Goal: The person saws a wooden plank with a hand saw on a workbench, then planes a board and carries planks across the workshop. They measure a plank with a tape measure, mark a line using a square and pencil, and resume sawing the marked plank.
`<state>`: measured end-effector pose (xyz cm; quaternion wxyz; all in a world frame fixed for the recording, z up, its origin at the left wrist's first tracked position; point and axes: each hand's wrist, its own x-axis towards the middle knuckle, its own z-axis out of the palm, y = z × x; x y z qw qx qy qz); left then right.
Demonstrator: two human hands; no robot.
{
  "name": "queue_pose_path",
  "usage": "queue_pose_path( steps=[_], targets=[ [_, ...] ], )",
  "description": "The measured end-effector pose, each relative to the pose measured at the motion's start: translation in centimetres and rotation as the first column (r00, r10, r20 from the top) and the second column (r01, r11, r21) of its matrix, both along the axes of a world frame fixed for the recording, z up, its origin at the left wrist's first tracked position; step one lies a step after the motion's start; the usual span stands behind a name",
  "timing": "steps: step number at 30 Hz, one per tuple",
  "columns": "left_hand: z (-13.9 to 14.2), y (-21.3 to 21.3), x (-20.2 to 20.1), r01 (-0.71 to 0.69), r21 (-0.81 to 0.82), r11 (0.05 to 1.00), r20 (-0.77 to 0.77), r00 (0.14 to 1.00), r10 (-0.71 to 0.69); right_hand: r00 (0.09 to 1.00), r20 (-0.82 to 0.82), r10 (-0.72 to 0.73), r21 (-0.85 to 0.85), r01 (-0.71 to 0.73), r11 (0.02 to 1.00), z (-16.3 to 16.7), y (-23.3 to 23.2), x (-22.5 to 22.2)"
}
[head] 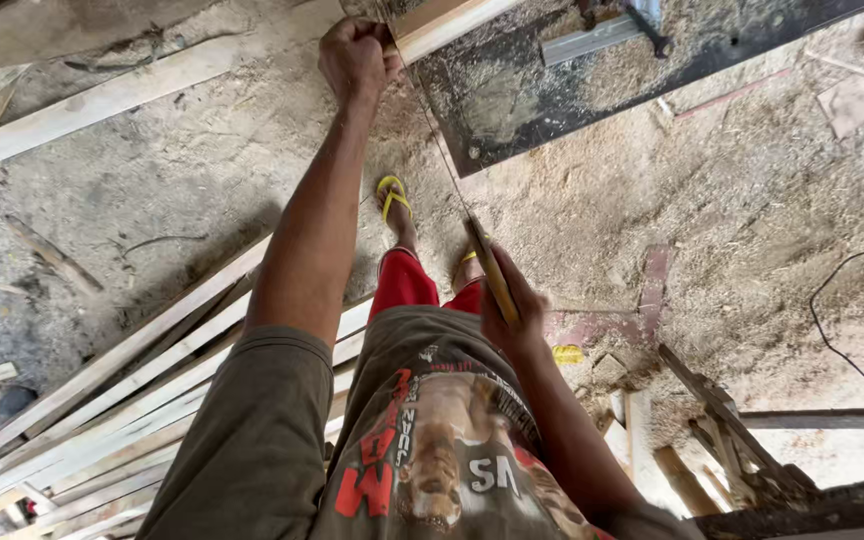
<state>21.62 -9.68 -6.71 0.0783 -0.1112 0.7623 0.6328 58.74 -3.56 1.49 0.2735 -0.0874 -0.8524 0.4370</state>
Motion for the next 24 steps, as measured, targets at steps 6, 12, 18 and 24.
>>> queue_pose_path(
  steps=[6,12,18,24],
  targets=[
    [0.0,0.0,0.3,0.082,0.005,0.997,-0.061,0.995,-0.081,0.992,0.124,0.020,-0.251,0.012,0.968,-2.0,1.3,-2.9],
    [0.4,0.0,0.3,0.036,-0.004,0.999,0.014,0.999,-0.036,1.000,-0.018,-0.011,-0.325,0.005,0.946,-6.3,0.8,-12.9],
    [-0.9,0.0,-0.2,0.046,0.062,0.997,-0.016,0.999,-0.045,0.997,0.077,-0.008,-0.224,0.025,0.974,-1.0,0.6,2.8],
    [-0.5,-0.6,0.0,0.007,0.010,1.000,-0.094,0.996,-0.006,0.975,0.216,0.050,-0.301,0.018,0.954,-3.3,0.8,-5.4]
  ],
)
